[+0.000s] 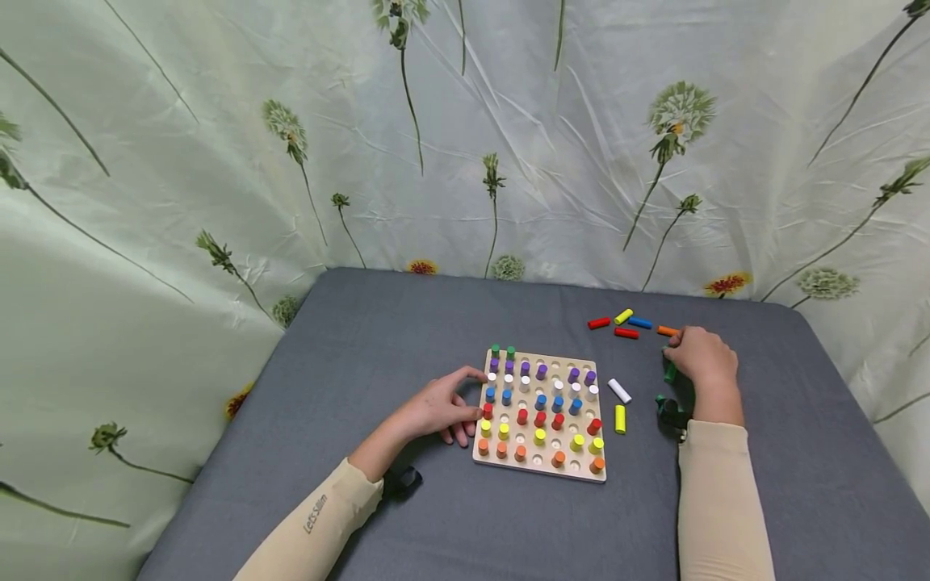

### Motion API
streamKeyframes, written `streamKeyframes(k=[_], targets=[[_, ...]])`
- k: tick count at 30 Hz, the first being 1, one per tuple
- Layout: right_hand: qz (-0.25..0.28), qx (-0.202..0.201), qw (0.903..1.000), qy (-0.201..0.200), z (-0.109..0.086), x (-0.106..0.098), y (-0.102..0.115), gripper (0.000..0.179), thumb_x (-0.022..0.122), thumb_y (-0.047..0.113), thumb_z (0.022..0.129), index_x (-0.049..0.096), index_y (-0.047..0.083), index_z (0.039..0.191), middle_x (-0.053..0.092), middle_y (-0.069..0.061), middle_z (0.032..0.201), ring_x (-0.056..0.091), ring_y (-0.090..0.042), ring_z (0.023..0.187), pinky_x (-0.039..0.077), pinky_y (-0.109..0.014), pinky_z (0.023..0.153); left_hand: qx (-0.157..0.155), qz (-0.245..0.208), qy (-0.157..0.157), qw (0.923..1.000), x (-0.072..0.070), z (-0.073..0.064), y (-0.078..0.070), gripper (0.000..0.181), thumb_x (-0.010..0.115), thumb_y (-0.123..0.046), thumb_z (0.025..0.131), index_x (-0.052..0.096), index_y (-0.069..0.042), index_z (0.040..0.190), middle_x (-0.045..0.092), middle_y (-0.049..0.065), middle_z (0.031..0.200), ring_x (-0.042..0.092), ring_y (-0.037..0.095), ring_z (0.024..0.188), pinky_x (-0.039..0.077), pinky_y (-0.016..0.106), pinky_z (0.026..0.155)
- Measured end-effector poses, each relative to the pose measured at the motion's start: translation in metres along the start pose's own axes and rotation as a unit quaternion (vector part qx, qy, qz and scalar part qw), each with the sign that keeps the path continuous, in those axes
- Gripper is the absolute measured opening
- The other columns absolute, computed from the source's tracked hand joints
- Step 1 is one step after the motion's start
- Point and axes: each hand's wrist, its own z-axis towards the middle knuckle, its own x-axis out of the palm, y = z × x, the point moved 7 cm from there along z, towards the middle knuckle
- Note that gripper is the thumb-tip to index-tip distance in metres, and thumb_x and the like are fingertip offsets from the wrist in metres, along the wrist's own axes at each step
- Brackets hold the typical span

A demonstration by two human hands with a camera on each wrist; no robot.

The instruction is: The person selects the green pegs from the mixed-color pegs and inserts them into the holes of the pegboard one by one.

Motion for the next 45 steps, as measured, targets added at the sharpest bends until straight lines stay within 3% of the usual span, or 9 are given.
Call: streamKeyframes(k=[7,11,17,22,30,35,45], targets=[[-0.025,0.001,0.9997,-0.007,0.002,0.006,0.002,0.035,0.059,0.020,0.104,0.066,-0.003,0.130,0.064,-0.033,0.132,0.064,-0.046,0.101,0.048,-0.068,0.093,-0.007,-0.004,-0.001,1.0000,0.000,0.000,0.000,0.052,0.074,-0.021,0.100,0.051,-0.029,0.147,0.076,0.006,0.073,0.072,0.016,0.055,0.057,0.030,0.049],[-0.025,-0.024,0.9991,-0.024,0.003,0.005,0.012,0.029,0.059,0.016,0.101,0.067,-0.002,0.122,0.066,-0.031,0.125,0.063,-0.045,0.098,0.047,-0.069,0.091,-0.010,-0.004,-0.003,0.9999,0.000,0.001,0.000,0.052,0.074,-0.021,0.101,0.051,-0.029,0.147,0.076,0.006,0.073,0.072,0.016,0.055,0.057,0.030,0.048],[-0.008,-0.064,0.9973,-0.036,0.002,0.005,0.025,0.025,0.062,0.014,0.100,0.063,-0.002,0.119,0.068,-0.026,0.115,0.061,-0.041,0.096,0.045,-0.061,0.086,-0.007,0.001,-0.006,1.0000,0.000,0.000,-0.001,0.052,0.074,-0.020,0.101,0.051,-0.028,0.146,0.076,0.006,0.073,0.072,0.015,0.054,0.056,0.029,0.048],[0.046,-0.096,0.9937,-0.037,0.001,0.003,0.039,0.029,0.062,0.018,0.100,0.060,-0.002,0.120,0.059,-0.014,0.093,0.055,-0.029,0.080,0.040,-0.043,0.073,-0.009,0.001,-0.008,0.9999,0.000,-0.001,-0.002,0.052,0.073,-0.019,0.101,0.051,-0.028,0.147,0.075,0.006,0.073,0.072,0.015,0.054,0.056,0.029,0.048],[0.166,-0.184,0.9678,-0.045,-0.007,0.000,0.075,0.026,0.066,0.011,0.097,0.062,-0.003,0.119,0.060,-0.011,0.095,0.051,-0.022,0.081,0.040,-0.031,0.067,-0.010,0.000,-0.006,0.9999,0.000,-0.001,-0.002,0.052,0.073,-0.019,0.101,0.051,-0.028,0.147,0.076,0.006,0.073,0.072,0.015,0.055,0.056,0.029,0.048],[0.213,-0.221,0.9512,-0.031,-0.014,0.003,0.095,0.025,0.066,0.007,0.098,0.062,-0.002,0.121,0.059,-0.009,0.095,0.052,-0.020,0.083,0.042,-0.027,0.067,-0.008,0.000,-0.005,1.0000,-0.001,-0.001,-0.001,0.052,0.074,-0.020,0.100,0.051,-0.029,0.147,0.076,0.006,0.073,0.072,0.016,0.055,0.057,0.030,0.049],[0.233,-0.249,0.9402,-0.004,-0.020,0.010,0.111,0.024,0.064,0.007,0.100,0.063,-0.001,0.122,0.060,-0.010,0.100,0.053,-0.019,0.089,0.045,-0.025,0.072,-0.002,-0.002,-0.007,1.0000,0.000,-0.001,-0.001,0.051,0.074,-0.020,0.100,0.052,-0.028,0.146,0.076,0.006,0.072,0.072,0.016,0.055,0.056,0.030,0.048]])
